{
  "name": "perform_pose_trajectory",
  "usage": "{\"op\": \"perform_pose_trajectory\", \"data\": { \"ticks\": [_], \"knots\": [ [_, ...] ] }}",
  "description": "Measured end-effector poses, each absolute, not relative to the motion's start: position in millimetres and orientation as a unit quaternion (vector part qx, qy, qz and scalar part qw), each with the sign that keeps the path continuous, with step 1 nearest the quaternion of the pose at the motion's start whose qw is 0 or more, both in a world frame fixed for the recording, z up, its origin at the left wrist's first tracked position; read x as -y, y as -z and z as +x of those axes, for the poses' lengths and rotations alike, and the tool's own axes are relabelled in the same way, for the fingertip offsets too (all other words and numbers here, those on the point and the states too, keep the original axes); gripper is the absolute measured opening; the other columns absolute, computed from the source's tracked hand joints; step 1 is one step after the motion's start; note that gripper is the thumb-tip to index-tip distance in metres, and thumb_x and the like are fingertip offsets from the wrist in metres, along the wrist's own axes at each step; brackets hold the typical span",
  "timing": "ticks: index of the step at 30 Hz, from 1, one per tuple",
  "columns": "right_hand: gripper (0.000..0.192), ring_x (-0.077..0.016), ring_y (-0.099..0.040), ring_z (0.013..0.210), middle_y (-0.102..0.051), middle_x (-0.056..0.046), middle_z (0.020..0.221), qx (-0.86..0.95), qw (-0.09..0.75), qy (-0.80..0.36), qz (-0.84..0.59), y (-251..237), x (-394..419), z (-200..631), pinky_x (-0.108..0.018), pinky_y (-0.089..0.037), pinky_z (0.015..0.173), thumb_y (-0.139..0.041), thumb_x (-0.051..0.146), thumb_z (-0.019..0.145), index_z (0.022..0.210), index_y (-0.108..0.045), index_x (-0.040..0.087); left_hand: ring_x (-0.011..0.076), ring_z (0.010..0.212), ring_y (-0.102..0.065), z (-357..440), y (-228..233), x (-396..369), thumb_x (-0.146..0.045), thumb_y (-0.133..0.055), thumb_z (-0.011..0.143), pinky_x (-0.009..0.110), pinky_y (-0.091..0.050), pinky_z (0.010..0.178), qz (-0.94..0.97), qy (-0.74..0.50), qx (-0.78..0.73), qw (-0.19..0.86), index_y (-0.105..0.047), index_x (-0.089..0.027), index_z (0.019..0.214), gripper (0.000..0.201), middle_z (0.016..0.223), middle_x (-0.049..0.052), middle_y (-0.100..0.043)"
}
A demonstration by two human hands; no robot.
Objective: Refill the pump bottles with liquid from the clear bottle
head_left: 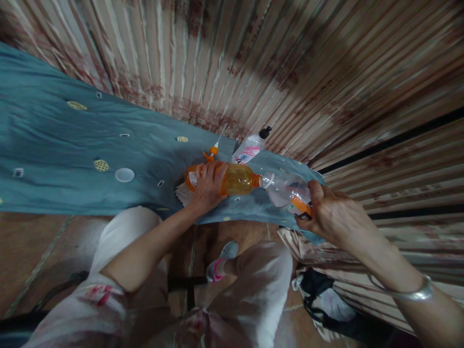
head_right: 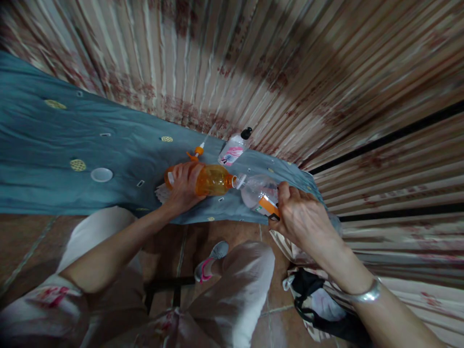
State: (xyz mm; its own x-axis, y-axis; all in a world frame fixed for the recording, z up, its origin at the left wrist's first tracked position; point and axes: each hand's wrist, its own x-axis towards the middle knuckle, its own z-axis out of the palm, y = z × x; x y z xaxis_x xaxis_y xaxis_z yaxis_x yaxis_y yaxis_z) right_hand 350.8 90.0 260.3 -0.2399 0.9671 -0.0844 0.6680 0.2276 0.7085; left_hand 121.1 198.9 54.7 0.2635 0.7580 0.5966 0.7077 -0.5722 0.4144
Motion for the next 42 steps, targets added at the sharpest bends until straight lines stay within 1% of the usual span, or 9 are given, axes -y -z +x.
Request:
{"op": "perform_pose_trajectory", "data": {
  "ticks": [5, 11, 19, 22, 27, 32, 35, 38, 42],
  "knots": [
    [0.048, -0.0269, -0.064, 0.065, -0.066, -0.011, 0.077, -0.735, 0.265, -0.274, 0.561, -260.6, -90.0, 350.6, -0.031, -0.034, 0.057, -0.071, 0.042, 0.078, 0.107, -0.05, 0.01, 0.0362, 0.125, -0.054, 121.8, -54.4, -198.7, -0.031, -0.074, 0.074, 0.053, -0.037, 0.107, 0.79, -0.397, -0.466, 0.027, -0.038, -0.019, 0.142, 0.078, 0.135, 0.018, -0.056],
    [0.041, -0.0268, -0.063, 0.065, -0.066, -0.012, 0.076, -0.743, 0.252, -0.28, 0.553, -260.8, -90.7, 350.5, -0.031, -0.035, 0.058, -0.069, 0.039, 0.078, 0.103, -0.05, 0.012, 0.0367, 0.124, -0.054, 122.0, -53.6, -199.8, -0.03, -0.074, 0.073, 0.054, -0.038, 0.106, 0.792, -0.392, -0.466, 0.032, -0.038, -0.02, 0.142, 0.079, 0.135, 0.017, -0.057],
    [0.04, -0.0258, -0.061, 0.063, -0.065, -0.011, 0.075, -0.741, 0.256, -0.285, 0.552, -260.2, -89.8, 349.8, -0.03, -0.03, 0.057, -0.067, 0.04, 0.079, 0.101, -0.049, 0.014, 0.0366, 0.125, -0.053, 122.1, -52.1, -200.0, -0.031, -0.073, 0.074, 0.053, -0.037, 0.106, 0.791, -0.395, -0.465, 0.039, -0.036, -0.021, 0.143, 0.079, 0.137, 0.017, -0.055],
    [0.039, -0.025, -0.06, 0.063, -0.064, -0.01, 0.074, -0.744, 0.254, -0.287, 0.548, -260.1, -90.3, 350.3, -0.03, -0.029, 0.057, -0.068, 0.04, 0.078, 0.1, -0.048, 0.014, 0.0361, 0.124, -0.053, 122.3, -52.8, -199.6, -0.031, -0.073, 0.074, 0.053, -0.037, 0.106, 0.791, -0.397, -0.464, 0.032, -0.037, -0.02, 0.143, 0.078, 0.136, 0.017, -0.056],
    [0.044, -0.0262, -0.063, 0.065, -0.065, -0.01, 0.074, -0.734, 0.265, -0.285, 0.556, -260.4, -91.4, 349.0, -0.03, -0.033, 0.057, -0.072, 0.042, 0.077, 0.102, -0.051, 0.012, 0.0363, 0.125, -0.053, 122.1, -53.6, -199.5, -0.032, -0.073, 0.074, 0.052, -0.037, 0.106, 0.793, -0.392, -0.466, 0.028, -0.038, -0.017, 0.142, 0.078, 0.135, 0.018, -0.056],
    [0.046, -0.0263, -0.064, 0.067, -0.067, -0.012, 0.078, -0.732, 0.264, -0.276, 0.565, -260.9, -91.3, 349.2, -0.031, -0.037, 0.059, -0.072, 0.041, 0.077, 0.104, -0.052, 0.011, 0.0367, 0.126, -0.053, 122.0, -52.4, -199.8, -0.03, -0.072, 0.074, 0.054, -0.037, 0.106, 0.791, -0.395, -0.466, 0.042, -0.037, -0.022, 0.143, 0.078, 0.137, 0.017, -0.055],
    [0.045, -0.0268, -0.064, 0.068, -0.067, -0.012, 0.08, -0.737, 0.264, -0.281, 0.555, -261.1, -90.7, 350.1, -0.031, -0.038, 0.061, -0.072, 0.042, 0.077, 0.103, -0.051, 0.011, 0.0367, 0.125, -0.054, 122.1, -52.9, -199.6, -0.028, -0.073, 0.073, 0.053, -0.038, 0.106, 0.787, -0.4, -0.467, 0.043, -0.038, -0.022, 0.142, 0.078, 0.137, 0.017, -0.056],
    [0.044, -0.0268, -0.065, 0.068, -0.067, -0.013, 0.081, -0.737, 0.263, -0.286, 0.553, -260.9, -90.3, 350.2, -0.031, -0.039, 0.061, -0.071, 0.042, 0.079, 0.104, -0.051, 0.011, 0.0365, 0.125, -0.054, 121.9, -54.8, -198.9, -0.026, -0.073, 0.072, 0.053, -0.038, 0.106, 0.786, -0.397, -0.472, 0.046, -0.039, -0.022, 0.141, 0.078, 0.136, 0.016, -0.056],
    [0.049, -0.0271, -0.066, 0.069, -0.067, -0.012, 0.081, -0.734, 0.266, -0.282, 0.557, -260.8, -90.3, 349.5, -0.031, -0.038, 0.06, -0.073, 0.042, 0.077, 0.106, -0.051, 0.01, 0.0365, 0.126, -0.054, 121.6, -55.5, -198.5, -0.026, -0.074, 0.071, 0.054, -0.038, 0.106, 0.788, -0.395, -0.47, 0.047, -0.039, -0.021, 0.141, 0.079, 0.137, 0.016, -0.056]
  ]
}}
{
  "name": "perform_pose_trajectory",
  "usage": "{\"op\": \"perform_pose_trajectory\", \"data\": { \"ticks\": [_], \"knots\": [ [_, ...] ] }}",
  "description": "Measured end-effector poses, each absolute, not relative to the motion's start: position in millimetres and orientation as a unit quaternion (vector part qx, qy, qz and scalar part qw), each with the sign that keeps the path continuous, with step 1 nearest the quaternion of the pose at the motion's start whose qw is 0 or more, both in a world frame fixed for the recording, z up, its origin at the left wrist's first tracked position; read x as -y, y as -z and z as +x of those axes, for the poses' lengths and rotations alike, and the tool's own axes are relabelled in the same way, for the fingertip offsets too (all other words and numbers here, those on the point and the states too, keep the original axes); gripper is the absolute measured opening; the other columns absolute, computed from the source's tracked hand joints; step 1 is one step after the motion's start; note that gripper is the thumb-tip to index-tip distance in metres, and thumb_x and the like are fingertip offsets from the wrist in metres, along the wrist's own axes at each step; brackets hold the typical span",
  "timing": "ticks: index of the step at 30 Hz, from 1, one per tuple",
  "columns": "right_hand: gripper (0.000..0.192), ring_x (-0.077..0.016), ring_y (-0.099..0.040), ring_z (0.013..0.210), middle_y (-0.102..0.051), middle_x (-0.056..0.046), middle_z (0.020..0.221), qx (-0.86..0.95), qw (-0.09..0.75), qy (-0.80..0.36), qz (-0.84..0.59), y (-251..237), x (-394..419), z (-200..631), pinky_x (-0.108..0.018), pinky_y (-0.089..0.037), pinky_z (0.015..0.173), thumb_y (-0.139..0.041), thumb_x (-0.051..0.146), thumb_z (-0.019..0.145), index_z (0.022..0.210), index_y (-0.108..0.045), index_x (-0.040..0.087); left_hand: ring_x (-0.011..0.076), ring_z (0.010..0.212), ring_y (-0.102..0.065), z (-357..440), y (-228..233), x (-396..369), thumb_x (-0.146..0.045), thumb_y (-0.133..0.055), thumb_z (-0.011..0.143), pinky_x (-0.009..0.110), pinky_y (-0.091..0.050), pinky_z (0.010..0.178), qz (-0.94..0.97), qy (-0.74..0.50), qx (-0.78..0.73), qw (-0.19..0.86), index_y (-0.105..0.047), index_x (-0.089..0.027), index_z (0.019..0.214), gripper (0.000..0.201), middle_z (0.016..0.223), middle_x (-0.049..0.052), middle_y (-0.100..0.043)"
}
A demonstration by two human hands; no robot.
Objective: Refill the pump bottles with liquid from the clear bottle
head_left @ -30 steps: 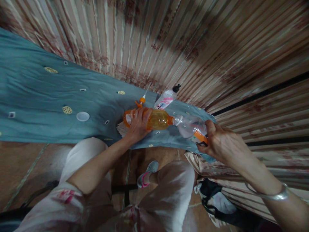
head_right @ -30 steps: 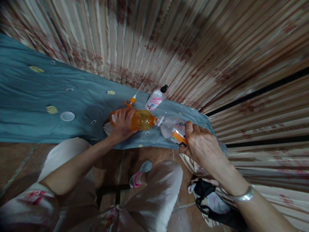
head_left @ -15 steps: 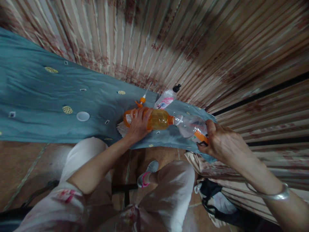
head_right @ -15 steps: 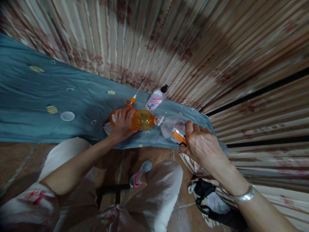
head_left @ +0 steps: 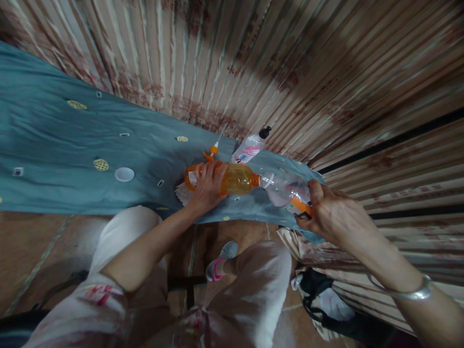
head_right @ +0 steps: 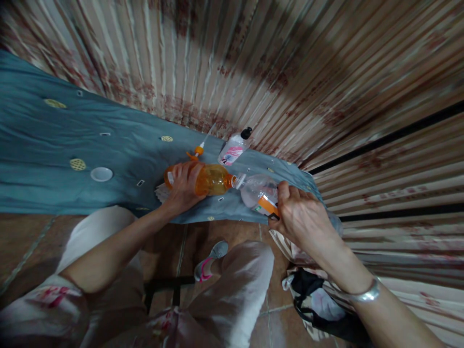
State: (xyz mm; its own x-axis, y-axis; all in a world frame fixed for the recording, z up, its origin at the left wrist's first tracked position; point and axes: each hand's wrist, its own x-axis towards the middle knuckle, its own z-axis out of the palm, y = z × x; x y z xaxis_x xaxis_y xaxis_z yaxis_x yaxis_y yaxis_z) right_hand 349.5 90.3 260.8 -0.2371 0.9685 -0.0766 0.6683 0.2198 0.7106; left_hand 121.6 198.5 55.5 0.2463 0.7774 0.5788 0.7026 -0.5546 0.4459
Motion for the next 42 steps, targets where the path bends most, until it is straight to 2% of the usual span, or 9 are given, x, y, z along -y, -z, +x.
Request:
{"op": "perform_pose_trajectory", "data": {
  "ticks": [6, 10, 17, 28, 34, 42],
  "knots": [
    [0.046, -0.0276, -0.066, 0.069, -0.066, -0.011, 0.079, -0.738, 0.273, -0.277, 0.552, -262.5, -90.5, 349.2, -0.031, -0.036, 0.059, -0.073, 0.043, 0.077, 0.103, -0.051, 0.011, 0.0368, 0.126, -0.054, 121.0, -54.1, -198.3, -0.029, -0.075, 0.074, 0.054, -0.038, 0.107, 0.789, -0.403, -0.462, 0.038, -0.038, -0.018, 0.141, 0.077, 0.136, 0.019, -0.056],
    [0.046, -0.0274, -0.064, 0.067, -0.065, -0.011, 0.076, -0.737, 0.27, -0.285, 0.55, -262.6, -91.4, 348.5, -0.031, -0.035, 0.059, -0.073, 0.043, 0.077, 0.102, -0.051, 0.011, 0.036, 0.127, -0.053, 121.2, -54.2, -198.7, -0.029, -0.074, 0.074, 0.053, -0.037, 0.108, 0.791, -0.396, -0.465, 0.037, -0.038, -0.021, 0.142, 0.077, 0.138, 0.017, -0.055],
    [0.048, -0.0268, -0.065, 0.069, -0.067, -0.012, 0.08, -0.734, 0.271, -0.28, 0.556, -262.1, -91.5, 347.5, -0.031, -0.038, 0.06, -0.076, 0.041, 0.075, 0.103, -0.051, 0.011, 0.0354, 0.124, -0.054, 122.5, -51.1, -200.7, -0.031, -0.074, 0.074, 0.052, -0.038, 0.106, 0.789, -0.405, -0.462, 0.017, -0.038, -0.018, 0.141, 0.078, 0.135, 0.018, -0.056],
    [0.047, -0.0266, -0.064, 0.067, -0.065, -0.01, 0.076, -0.739, 0.268, -0.291, 0.545, -263.2, -91.2, 348.5, -0.03, -0.036, 0.059, -0.075, 0.043, 0.076, 0.101, -0.05, 0.012, 0.0359, 0.124, -0.054, 122.3, -53.1, -200.0, -0.029, -0.075, 0.072, 0.052, -0.039, 0.106, 0.788, -0.401, -0.467, 0.022, -0.038, -0.019, 0.141, 0.079, 0.135, 0.017, -0.057],
    [0.048, -0.0264, -0.065, 0.069, -0.066, -0.012, 0.08, -0.737, 0.273, -0.273, 0.554, -263.0, -92.3, 348.6, -0.031, -0.037, 0.061, -0.075, 0.043, 0.076, 0.102, -0.05, 0.012, 0.0364, 0.125, -0.055, 122.4, -52.3, -200.3, -0.028, -0.076, 0.071, 0.053, -0.038, 0.107, 0.788, -0.4, -0.467, 0.034, -0.038, -0.021, 0.142, 0.08, 0.136, 0.016, -0.056],
    [0.047, -0.0264, -0.065, 0.069, -0.066, -0.011, 0.078, -0.737, 0.275, -0.284, 0.548, -262.5, -92.2, 348.7, -0.031, -0.036, 0.061, -0.074, 0.044, 0.076, 0.101, -0.05, 0.012, 0.0356, 0.125, -0.055, 122.8, -50.3, -200.3, -0.026, -0.075, 0.071, 0.053, -0.037, 0.108, 0.787, -0.405, -0.464, 0.024, -0.037, -0.019, 0.142, 0.08, 0.136, 0.016, -0.056]
  ]
}}
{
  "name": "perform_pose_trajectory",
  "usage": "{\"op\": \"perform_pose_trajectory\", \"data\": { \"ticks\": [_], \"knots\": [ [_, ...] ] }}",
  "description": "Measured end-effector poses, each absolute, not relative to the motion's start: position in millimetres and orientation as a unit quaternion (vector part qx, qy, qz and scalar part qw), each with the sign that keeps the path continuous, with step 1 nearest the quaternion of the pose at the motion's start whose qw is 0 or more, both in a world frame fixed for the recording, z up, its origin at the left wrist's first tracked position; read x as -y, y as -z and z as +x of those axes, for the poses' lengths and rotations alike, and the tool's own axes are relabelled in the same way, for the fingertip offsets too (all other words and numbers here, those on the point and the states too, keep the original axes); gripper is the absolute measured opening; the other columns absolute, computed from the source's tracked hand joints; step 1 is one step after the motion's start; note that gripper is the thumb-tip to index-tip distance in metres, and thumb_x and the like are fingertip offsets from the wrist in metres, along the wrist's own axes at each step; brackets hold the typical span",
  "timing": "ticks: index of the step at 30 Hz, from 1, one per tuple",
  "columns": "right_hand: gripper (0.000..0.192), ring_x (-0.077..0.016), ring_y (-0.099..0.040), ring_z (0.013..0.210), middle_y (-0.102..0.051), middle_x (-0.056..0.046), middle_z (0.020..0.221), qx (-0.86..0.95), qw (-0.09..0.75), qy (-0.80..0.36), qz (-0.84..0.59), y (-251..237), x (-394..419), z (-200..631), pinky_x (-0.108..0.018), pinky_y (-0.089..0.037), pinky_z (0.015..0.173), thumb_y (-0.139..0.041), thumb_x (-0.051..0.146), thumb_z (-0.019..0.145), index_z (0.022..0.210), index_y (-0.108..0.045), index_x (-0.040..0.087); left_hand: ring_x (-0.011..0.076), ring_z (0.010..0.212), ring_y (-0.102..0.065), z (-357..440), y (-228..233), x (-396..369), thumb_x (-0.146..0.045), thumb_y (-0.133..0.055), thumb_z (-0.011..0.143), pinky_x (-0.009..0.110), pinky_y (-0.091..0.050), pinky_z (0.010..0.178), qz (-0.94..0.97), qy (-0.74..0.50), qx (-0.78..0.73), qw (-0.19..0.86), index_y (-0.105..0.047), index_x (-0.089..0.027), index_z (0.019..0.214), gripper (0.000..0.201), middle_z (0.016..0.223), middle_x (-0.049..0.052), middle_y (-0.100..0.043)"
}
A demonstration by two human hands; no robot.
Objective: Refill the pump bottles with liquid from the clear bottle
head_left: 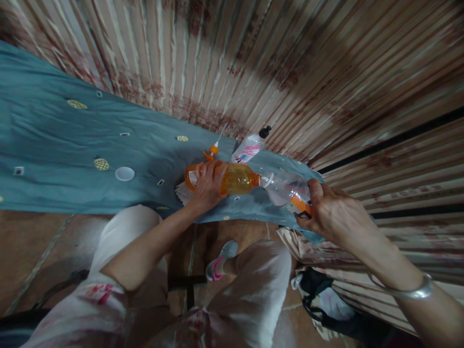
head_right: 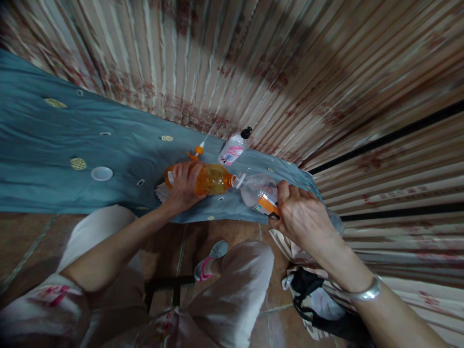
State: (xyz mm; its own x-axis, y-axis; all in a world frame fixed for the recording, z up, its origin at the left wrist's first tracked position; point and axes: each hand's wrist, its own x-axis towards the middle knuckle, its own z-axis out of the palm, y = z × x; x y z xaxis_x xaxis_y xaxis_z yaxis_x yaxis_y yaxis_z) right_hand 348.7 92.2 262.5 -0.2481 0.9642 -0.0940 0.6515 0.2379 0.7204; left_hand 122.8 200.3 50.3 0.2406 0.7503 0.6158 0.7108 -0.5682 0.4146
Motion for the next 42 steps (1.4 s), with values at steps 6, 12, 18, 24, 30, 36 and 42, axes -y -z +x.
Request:
{"op": "perform_pose_trajectory", "data": {
  "ticks": [6, 12, 18, 24, 30, 36, 42],
  "knots": [
    [0.045, -0.0262, -0.063, 0.067, -0.065, -0.01, 0.076, -0.737, 0.276, -0.3, 0.54, -262.8, -92.8, 348.3, -0.03, -0.034, 0.059, -0.072, 0.044, 0.077, 0.101, -0.05, 0.013, 0.035, 0.124, -0.055, 123.7, -49.9, -201.9, -0.028, -0.074, 0.071, 0.052, -0.037, 0.108, 0.784, -0.404, -0.47, 0.024, -0.039, -0.019, 0.14, 0.078, 0.134, 0.017, -0.057],
    [0.043, -0.0262, -0.063, 0.068, -0.064, -0.011, 0.077, -0.746, 0.269, -0.289, 0.536, -262.8, -91.7, 350.2, -0.031, -0.037, 0.061, -0.071, 0.043, 0.078, 0.1, -0.05, 0.013, 0.035, 0.125, -0.053, 123.0, -50.2, -201.4, -0.028, -0.073, 0.073, 0.051, -0.036, 0.108, 0.789, -0.401, -0.464, 0.022, -0.038, -0.018, 0.142, 0.077, 0.135, 0.018, -0.056],
    [0.041, -0.0262, -0.063, 0.067, -0.065, -0.011, 0.076, -0.748, 0.26, -0.288, 0.539, -262.1, -92.8, 350.2, -0.031, -0.036, 0.061, -0.071, 0.041, 0.078, 0.099, -0.05, 0.013, 0.0356, 0.125, -0.053, 123.5, -52.0, -200.6, -0.027, -0.072, 0.074, 0.052, -0.036, 0.107, 0.786, -0.396, -0.473, 0.037, -0.039, -0.02, 0.141, 0.076, 0.135, 0.017, -0.056],
    [0.039, -0.0262, -0.063, 0.067, -0.064, -0.01, 0.076, -0.749, 0.26, -0.3, 0.531, -263.9, -91.3, 347.9, -0.031, -0.035, 0.06, -0.069, 0.041, 0.079, 0.098, -0.05, 0.013, 0.0364, 0.125, -0.053, 122.5, -52.7, -200.3, -0.024, -0.074, 0.07, 0.052, -0.037, 0.106, 0.786, -0.403, -0.467, 0.041, -0.037, -0.021, 0.142, 0.081, 0.136, 0.017, -0.055],
    [0.037, -0.0253, -0.06, 0.067, -0.063, -0.01, 0.075, -0.748, 0.258, -0.291, 0.538, -263.8, -92.0, 348.7, -0.03, -0.035, 0.061, -0.068, 0.039, 0.079, 0.098, -0.049, 0.014, 0.036, 0.125, -0.054, 122.7, -53.4, -200.9, -0.026, -0.073, 0.071, 0.053, -0.036, 0.107, 0.783, -0.402, -0.471, 0.054, -0.037, -0.024, 0.142, 0.079, 0.137, 0.015, -0.056],
    [0.043, -0.0253, -0.061, 0.067, -0.064, -0.011, 0.076, -0.741, 0.267, -0.292, 0.542, -263.6, -92.3, 347.1, -0.031, -0.034, 0.061, -0.071, 0.042, 0.078, 0.1, -0.05, 0.013, 0.0356, 0.125, -0.054, 122.4, -54.0, -201.3, -0.025, -0.073, 0.071, 0.052, -0.038, 0.106, 0.788, -0.396, -0.47, 0.048, -0.036, -0.02, 0.141, 0.08, 0.137, 0.017, -0.055],
    [0.041, -0.0253, -0.06, 0.065, -0.063, -0.01, 0.075, -0.746, 0.257, -0.306, 0.533, -263.8, -91.6, 347.0, -0.03, -0.031, 0.059, -0.072, 0.041, 0.077, 0.098, -0.048, 0.015, 0.0359, 0.125, -0.054, 122.6, -54.3, -200.7, -0.027, -0.074, 0.071, 0.052, -0.038, 0.107, 0.786, -0.401, -0.468, 0.044, -0.037, -0.021, 0.141, 0.079, 0.137, 0.016, -0.056]
  ]
}}
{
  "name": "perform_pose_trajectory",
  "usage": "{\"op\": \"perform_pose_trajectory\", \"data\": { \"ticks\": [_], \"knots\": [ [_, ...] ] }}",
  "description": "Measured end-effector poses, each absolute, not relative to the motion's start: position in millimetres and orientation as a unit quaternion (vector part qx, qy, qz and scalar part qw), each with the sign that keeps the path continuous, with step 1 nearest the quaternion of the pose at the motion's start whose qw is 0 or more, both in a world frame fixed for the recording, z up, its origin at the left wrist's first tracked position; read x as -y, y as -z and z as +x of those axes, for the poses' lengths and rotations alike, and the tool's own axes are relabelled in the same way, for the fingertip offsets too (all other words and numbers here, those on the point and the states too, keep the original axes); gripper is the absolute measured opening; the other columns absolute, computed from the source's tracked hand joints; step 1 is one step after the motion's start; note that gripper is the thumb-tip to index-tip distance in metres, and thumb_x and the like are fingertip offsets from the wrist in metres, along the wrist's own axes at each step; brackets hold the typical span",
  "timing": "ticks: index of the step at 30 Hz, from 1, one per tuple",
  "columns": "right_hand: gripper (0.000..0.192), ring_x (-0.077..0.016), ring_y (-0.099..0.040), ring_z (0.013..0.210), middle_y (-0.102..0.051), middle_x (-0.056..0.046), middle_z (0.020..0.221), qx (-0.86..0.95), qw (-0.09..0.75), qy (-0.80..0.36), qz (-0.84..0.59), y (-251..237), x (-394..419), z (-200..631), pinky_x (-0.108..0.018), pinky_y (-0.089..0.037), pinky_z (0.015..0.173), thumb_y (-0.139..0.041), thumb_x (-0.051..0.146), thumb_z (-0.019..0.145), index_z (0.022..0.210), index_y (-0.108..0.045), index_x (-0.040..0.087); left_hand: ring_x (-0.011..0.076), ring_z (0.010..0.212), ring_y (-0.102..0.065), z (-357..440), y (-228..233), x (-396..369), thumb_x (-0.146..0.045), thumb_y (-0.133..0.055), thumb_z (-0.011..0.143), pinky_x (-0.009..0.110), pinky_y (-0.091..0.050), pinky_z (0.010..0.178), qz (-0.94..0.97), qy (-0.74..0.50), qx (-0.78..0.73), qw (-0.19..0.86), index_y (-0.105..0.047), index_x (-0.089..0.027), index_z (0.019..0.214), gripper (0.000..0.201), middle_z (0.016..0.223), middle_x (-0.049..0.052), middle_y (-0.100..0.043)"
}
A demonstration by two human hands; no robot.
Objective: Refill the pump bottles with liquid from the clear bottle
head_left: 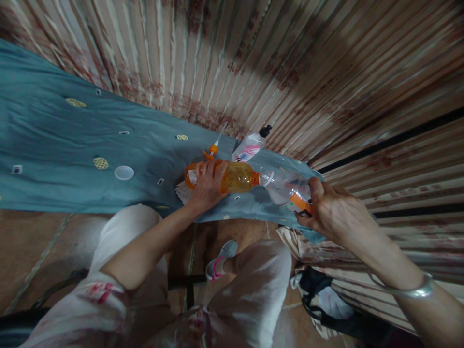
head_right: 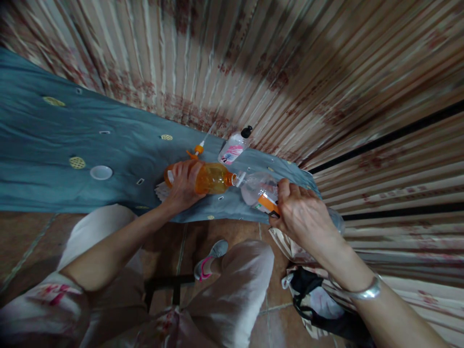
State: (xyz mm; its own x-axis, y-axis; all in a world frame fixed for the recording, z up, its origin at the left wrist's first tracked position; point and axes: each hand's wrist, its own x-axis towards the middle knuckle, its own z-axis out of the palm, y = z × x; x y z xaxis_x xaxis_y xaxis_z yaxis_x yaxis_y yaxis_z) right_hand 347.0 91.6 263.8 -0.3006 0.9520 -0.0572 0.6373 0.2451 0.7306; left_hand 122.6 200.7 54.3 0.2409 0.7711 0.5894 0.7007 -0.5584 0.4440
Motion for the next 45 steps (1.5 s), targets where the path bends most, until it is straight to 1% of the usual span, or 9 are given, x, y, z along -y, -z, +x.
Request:
{"op": "perform_pose_trajectory", "data": {
  "ticks": [3, 9, 15, 21, 29, 36, 41, 45],
  "knots": [
    [0.041, -0.0255, -0.059, 0.065, -0.063, -0.01, 0.075, -0.745, 0.258, -0.306, 0.533, -263.8, -91.9, 347.4, -0.03, -0.031, 0.059, -0.071, 0.041, 0.078, 0.099, -0.048, 0.015, 0.0357, 0.126, -0.053, 122.8, -53.4, -200.6, -0.028, -0.072, 0.072, 0.052, -0.037, 0.107, 0.786, -0.398, -0.472, 0.048, -0.037, -0.023, 0.142, 0.078, 0.138, 0.015, -0.055],
    [0.04, -0.0253, -0.059, 0.065, -0.063, -0.01, 0.076, -0.75, 0.256, -0.299, 0.531, -264.1, -92.1, 347.1, -0.031, -0.031, 0.059, -0.071, 0.039, 0.078, 0.099, -0.048, 0.014, 0.037, 0.125, -0.053, 123.1, -52.9, -200.8, -0.028, -0.072, 0.073, 0.054, -0.037, 0.106, 0.785, -0.402, -0.47, 0.045, -0.037, -0.021, 0.142, 0.078, 0.136, 0.018, -0.056],
    [0.04, -0.025, -0.06, 0.065, -0.062, -0.009, 0.073, -0.744, 0.262, -0.301, 0.535, -265.5, -92.0, 344.9, -0.031, -0.032, 0.059, -0.072, 0.04, 0.077, 0.097, -0.05, 0.013, 0.0364, 0.125, -0.053, 122.5, -55.1, -200.5, -0.028, -0.073, 0.072, 0.053, -0.038, 0.106, 0.788, -0.397, -0.468, 0.046, -0.036, -0.021, 0.142, 0.079, 0.136, 0.017, -0.056],
    [0.039, -0.0257, -0.062, 0.068, -0.064, -0.011, 0.078, -0.745, 0.262, -0.301, 0.534, -265.6, -91.9, 345.5, -0.031, -0.035, 0.061, -0.072, 0.041, 0.078, 0.097, -0.049, 0.015, 0.0361, 0.126, -0.053, 122.7, -54.0, -200.4, -0.027, -0.073, 0.072, 0.052, -0.037, 0.107, 0.787, -0.396, -0.47, 0.045, -0.036, -0.021, 0.142, 0.079, 0.137, 0.017, -0.056],
    [0.036, -0.0261, -0.06, 0.069, -0.063, -0.01, 0.078, -0.751, 0.249, -0.3, 0.534, -264.6, -92.1, 346.6, -0.031, -0.033, 0.061, -0.069, 0.038, 0.079, 0.096, -0.047, 0.016, 0.0365, 0.127, -0.053, 122.5, -53.3, -200.7, -0.029, -0.073, 0.072, 0.053, -0.037, 0.108, 0.787, -0.396, -0.471, 0.05, -0.036, -0.023, 0.143, 0.079, 0.138, 0.016, -0.055],
    [0.042, -0.0259, -0.062, 0.069, -0.063, -0.01, 0.077, -0.749, 0.258, -0.303, 0.53, -267.1, -92.4, 344.9, -0.031, -0.035, 0.061, -0.075, 0.041, 0.076, 0.096, -0.05, 0.014, 0.0365, 0.126, -0.054, 122.3, -52.2, -201.1, -0.028, -0.073, 0.073, 0.053, -0.038, 0.107, 0.785, -0.399, -0.472, 0.041, -0.037, -0.021, 0.142, 0.078, 0.137, 0.017, -0.056],
    [0.041, -0.0264, -0.062, 0.071, -0.063, -0.01, 0.078, -0.745, 0.264, -0.306, 0.531, -266.7, -92.1, 344.2, -0.031, -0.037, 0.062, -0.074, 0.041, 0.077, 0.097, -0.05, 0.015, 0.037, 0.125, -0.055, 122.5, -54.0, -200.8, -0.027, -0.075, 0.071, 0.053, -0.038, 0.106, 0.787, -0.398, -0.47, 0.041, -0.038, -0.02, 0.141, 0.08, 0.137, 0.017, -0.056],
    [0.039, -0.0263, -0.061, 0.07, -0.062, -0.01, 0.077, -0.746, 0.264, -0.305, 0.53, -266.0, -92.3, 344.9, -0.031, -0.037, 0.063, -0.073, 0.04, 0.078, 0.096, -0.049, 0.015, 0.0363, 0.125, -0.054, 122.2, -55.1, -200.4, -0.028, -0.075, 0.072, 0.053, -0.038, 0.106, 0.788, -0.393, -0.472, 0.045, -0.039, -0.021, 0.141, 0.079, 0.137, 0.016, -0.056]
  ]
}}
